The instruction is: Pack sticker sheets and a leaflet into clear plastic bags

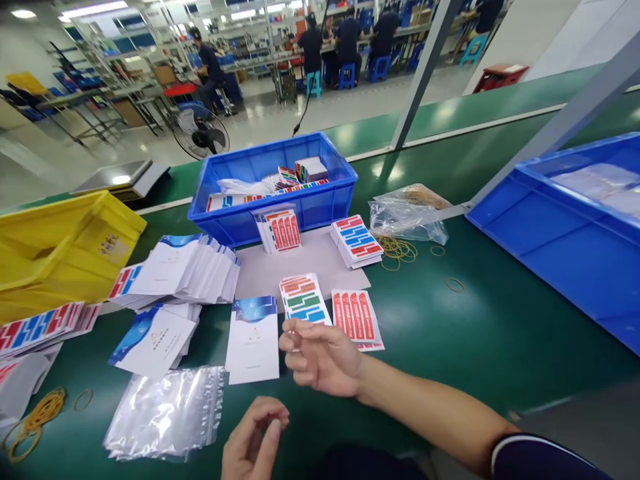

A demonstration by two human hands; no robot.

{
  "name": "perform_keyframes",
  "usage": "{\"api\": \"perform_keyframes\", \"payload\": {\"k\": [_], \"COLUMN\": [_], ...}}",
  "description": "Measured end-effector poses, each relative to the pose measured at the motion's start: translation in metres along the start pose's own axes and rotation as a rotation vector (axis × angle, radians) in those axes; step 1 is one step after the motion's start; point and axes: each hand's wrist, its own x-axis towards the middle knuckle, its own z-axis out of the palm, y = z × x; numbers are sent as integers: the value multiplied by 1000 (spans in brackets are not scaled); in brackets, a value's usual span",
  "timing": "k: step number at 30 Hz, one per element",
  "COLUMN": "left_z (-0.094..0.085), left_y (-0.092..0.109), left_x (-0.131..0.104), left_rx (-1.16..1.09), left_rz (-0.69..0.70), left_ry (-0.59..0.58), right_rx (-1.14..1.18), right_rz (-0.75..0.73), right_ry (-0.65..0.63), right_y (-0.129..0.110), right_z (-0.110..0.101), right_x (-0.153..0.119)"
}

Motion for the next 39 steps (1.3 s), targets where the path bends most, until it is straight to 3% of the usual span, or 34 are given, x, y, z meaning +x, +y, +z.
{"api": "perform_keyframes", "payload": {"k": [2,4,7,11,21,32,39], "left_z": [0,2,7,12,15,15,14], "left_y": [4,11,26,35,32,32,32], "left_x": [1,3,7,8,7,4,3], "left_rx": [-15,-19,-15,-57,-110,-144,-137], "left_rz": [-2,7,12,47,81,39,67], "left_ry": [-4,15,41,-14,-2,-79,-85], "right_rx": [309,504,731,888,810,834,825], "right_rz": [126,162,135,104,123,135,134], "right_ry": [-91,-144,-176,-234,-250,-225,-163], "right_y": [22,39,52,56,61,68,68], "right_z": [-3,-5,-2,3,3,3,5], "right_x": [-9,-15,-20,-24,-29,-32,-33]}}
